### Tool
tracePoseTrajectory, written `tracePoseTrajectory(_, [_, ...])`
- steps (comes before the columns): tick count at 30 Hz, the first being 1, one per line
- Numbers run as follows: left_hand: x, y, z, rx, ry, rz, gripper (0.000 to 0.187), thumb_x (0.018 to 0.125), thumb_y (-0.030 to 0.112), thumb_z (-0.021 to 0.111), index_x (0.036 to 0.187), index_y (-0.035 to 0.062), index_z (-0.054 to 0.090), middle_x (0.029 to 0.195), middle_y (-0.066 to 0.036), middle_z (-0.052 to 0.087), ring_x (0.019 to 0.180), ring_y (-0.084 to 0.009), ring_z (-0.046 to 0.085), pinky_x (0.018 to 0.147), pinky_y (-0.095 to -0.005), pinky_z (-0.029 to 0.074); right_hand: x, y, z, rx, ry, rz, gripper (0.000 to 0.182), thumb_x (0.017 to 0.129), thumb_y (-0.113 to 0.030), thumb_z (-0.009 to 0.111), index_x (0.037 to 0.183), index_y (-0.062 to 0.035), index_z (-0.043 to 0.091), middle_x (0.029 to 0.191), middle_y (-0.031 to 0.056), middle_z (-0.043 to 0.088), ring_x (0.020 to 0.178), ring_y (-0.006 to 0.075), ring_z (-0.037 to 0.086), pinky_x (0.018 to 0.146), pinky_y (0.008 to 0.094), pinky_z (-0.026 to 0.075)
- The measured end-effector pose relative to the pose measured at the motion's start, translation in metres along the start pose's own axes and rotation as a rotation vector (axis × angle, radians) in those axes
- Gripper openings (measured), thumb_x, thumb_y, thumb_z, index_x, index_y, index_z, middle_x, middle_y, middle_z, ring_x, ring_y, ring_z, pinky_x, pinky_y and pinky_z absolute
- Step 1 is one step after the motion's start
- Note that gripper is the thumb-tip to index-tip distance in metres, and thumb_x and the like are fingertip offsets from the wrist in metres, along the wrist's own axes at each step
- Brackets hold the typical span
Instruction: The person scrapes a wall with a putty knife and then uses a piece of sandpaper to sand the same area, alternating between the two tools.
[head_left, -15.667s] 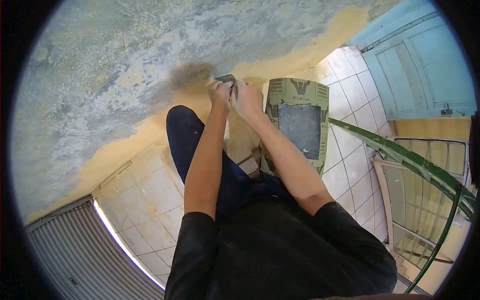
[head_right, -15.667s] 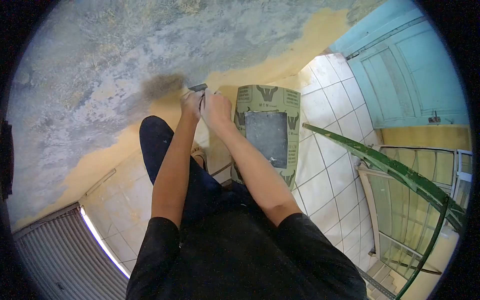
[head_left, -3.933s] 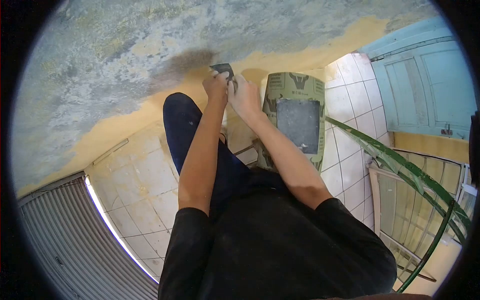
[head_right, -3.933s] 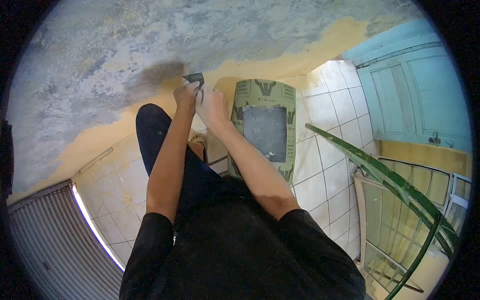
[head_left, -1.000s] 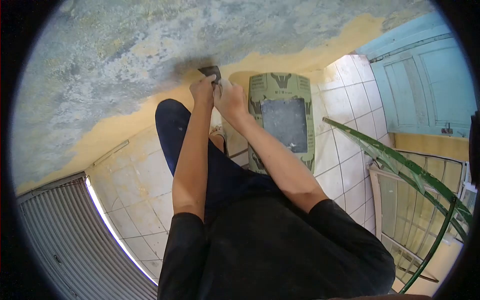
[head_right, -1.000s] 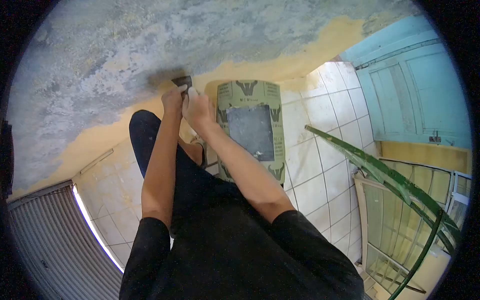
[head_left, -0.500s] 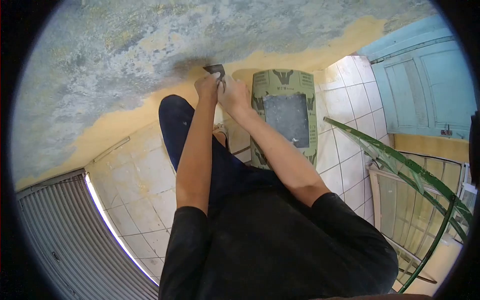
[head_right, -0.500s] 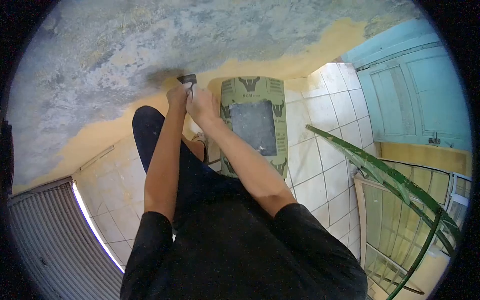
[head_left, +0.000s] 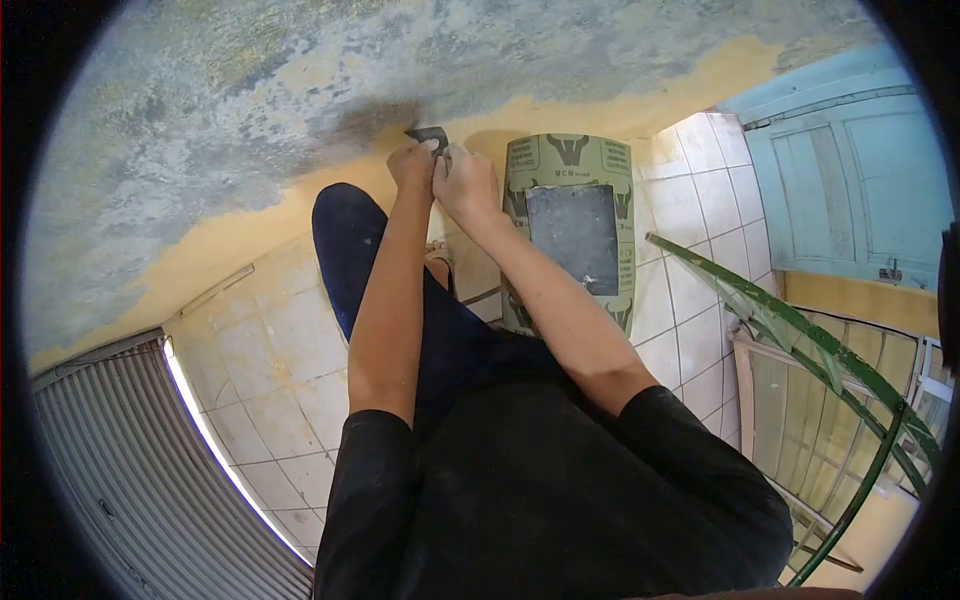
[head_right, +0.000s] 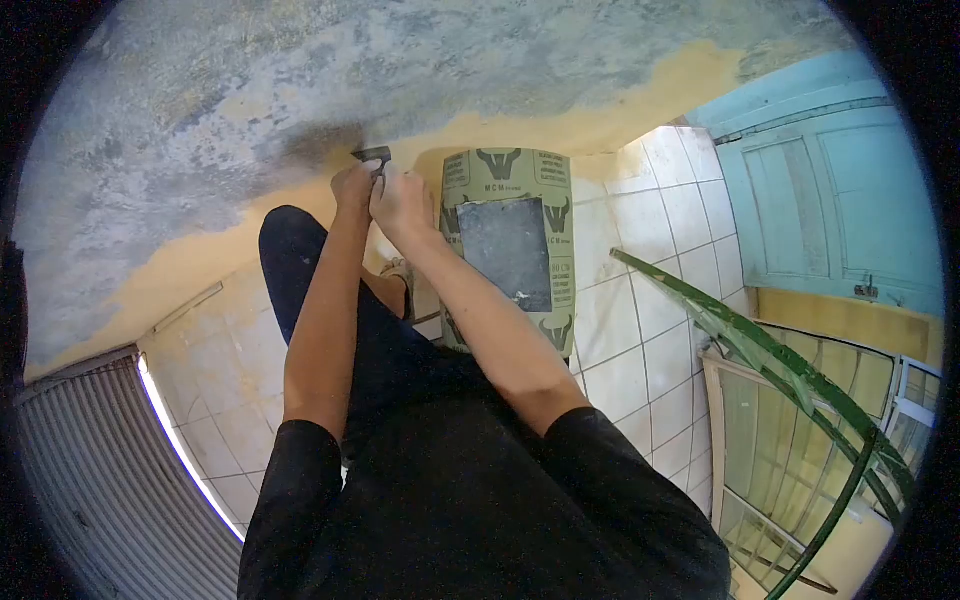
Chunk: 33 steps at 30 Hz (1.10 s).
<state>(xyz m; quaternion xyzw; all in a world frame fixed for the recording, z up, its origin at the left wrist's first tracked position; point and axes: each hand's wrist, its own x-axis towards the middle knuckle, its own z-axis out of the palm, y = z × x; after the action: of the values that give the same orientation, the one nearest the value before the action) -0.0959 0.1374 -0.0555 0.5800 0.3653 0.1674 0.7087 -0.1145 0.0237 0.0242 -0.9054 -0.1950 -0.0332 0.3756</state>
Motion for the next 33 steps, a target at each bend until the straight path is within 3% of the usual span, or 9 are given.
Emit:
tracePoseTrajectory(2, [-0.024, 0.032, 0.000, -0.020, 0.040, -0.094, 0.009, 0.078, 0.000, 0.070, 0.072, -0.0021, 0.063, 0.073, -0.004, 0.063, 0.061, -0.0150, 0.057, 0.054, -0.0324, 0.047, -0.006, -0.007, -0.002, -0.019, 0.005, -0.015, 0.015, 0.088, -0.014, 0.061, 0.087, 0.0008, 0.062, 0.077, 0.0267, 0.065, 0.076, 0.0480, 0.062, 0.069, 0.0527, 0.050])
tracePoseTrajectory(4, [-0.035, 0.044, 0.005, -0.308, 0.062, -0.127, 0.012, 0.077, -0.003, 0.070, 0.070, -0.0005, 0.061, 0.069, -0.003, 0.060, 0.059, -0.0144, 0.056, 0.052, -0.0306, 0.046, -0.009, -0.002, -0.002, 0.060, 0.000, -0.029, 0.018, 0.092, -0.018, 0.056, 0.091, 0.0001, 0.060, 0.078, 0.0282, 0.064, 0.075, 0.0501, 0.062, 0.071, 0.0563, 0.050])
tracePoseTrajectory(7, [-0.028, 0.026, 0.000, -0.368, -0.024, -0.069, 0.017, 0.076, -0.005, 0.070, 0.068, 0.0028, 0.058, 0.066, -0.001, 0.055, 0.057, -0.0136, 0.054, 0.050, -0.0289, 0.044, -0.013, -0.001, -0.004, 0.062, 0.017, -0.011, 0.019, 0.092, -0.018, 0.055, 0.090, -0.0001, 0.059, 0.079, 0.0284, 0.064, 0.076, 0.0498, 0.062, 0.071, 0.0562, 0.050])
tracePoseTrajectory(10, [-0.025, 0.027, -0.006, -0.360, -0.065, -0.091, 0.022, 0.076, -0.006, 0.071, 0.066, 0.0057, 0.055, 0.063, 0.000, 0.052, 0.055, -0.0126, 0.052, 0.048, -0.0274, 0.041, -0.012, -0.009, -0.009, 0.045, 0.007, -0.024, 0.016, 0.088, -0.016, 0.061, 0.088, 0.0005, 0.062, 0.078, 0.0271, 0.065, 0.076, 0.0474, 0.063, 0.070, 0.0537, 0.049])
tracePoseTrajectory(17, [-0.024, 0.018, 0.000, -0.392, -0.006, -0.066, 0.022, 0.076, -0.003, 0.071, 0.065, 0.0063, 0.056, 0.063, 0.000, 0.052, 0.053, -0.0116, 0.050, 0.048, -0.0269, 0.040, -0.007, -0.006, -0.012, 0.069, -0.033, 0.003, 0.018, 0.091, -0.018, 0.056, 0.088, 0.0000, 0.059, 0.077, 0.0293, 0.064, 0.078, 0.0490, 0.063, 0.073, 0.0569, 0.049])
tracePoseTrajectory(20, [-0.014, 0.029, -0.001, -0.229, 0.002, -0.039, 0.020, 0.076, -0.003, 0.071, 0.066, 0.0057, 0.056, 0.064, -0.001, 0.054, 0.054, -0.0126, 0.051, 0.049, -0.0281, 0.041, 0.000, -0.009, -0.007, 0.088, -0.043, 0.003, 0.017, 0.091, -0.016, 0.056, 0.086, 0.0002, 0.059, 0.077, 0.0296, 0.063, 0.078, 0.0488, 0.063, 0.072, 0.0569, 0.049])
tracePoseTrajectory(26, [-0.022, 0.024, -0.008, -0.261, -0.037, -0.075, 0.014, 0.079, 0.010, 0.074, 0.072, 0.0023, 0.065, 0.068, -0.006, 0.061, 0.059, -0.0167, 0.055, 0.055, -0.0337, 0.046, -0.008, -0.010, -0.009, 0.091, -0.036, 0.022, 0.016, 0.090, -0.015, 0.057, 0.086, 0.0010, 0.059, 0.079, 0.0303, 0.063, 0.078, 0.0487, 0.063, 0.071, 0.0568, 0.049])
tracePoseTrajectory(29, [-0.021, 0.024, -0.002, -0.309, 0.037, -0.104, 0.017, 0.074, -0.002, 0.073, 0.065, 0.0029, 0.059, 0.066, -0.003, 0.057, 0.058, -0.0155, 0.056, 0.051, -0.0318, 0.044, 0.000, -0.013, -0.009, 0.075, -0.036, -0.015, 0.017, 0.090, -0.015, 0.057, 0.086, 0.0014, 0.059, 0.080, 0.0299, 0.064, 0.079, 0.0487, 0.063, 0.071, 0.0563, 0.050])
tracePoseTrajectory(33, [-0.005, 0.004, -0.006, -0.110, 0.025, -0.043, 0.019, 0.073, 0.001, 0.075, 0.063, 0.0014, 0.059, 0.067, -0.003, 0.059, 0.057, -0.0155, 0.055, 0.052, -0.0337, 0.044, -0.002, -0.002, 0.002, 0.057, -0.061, 0.016, 0.018, 0.090, -0.016, 0.058, 0.087, 0.0017, 0.059, 0.081, 0.0294, 0.065, 0.079, 0.0482, 0.064, 0.071, 0.0558, 0.050])
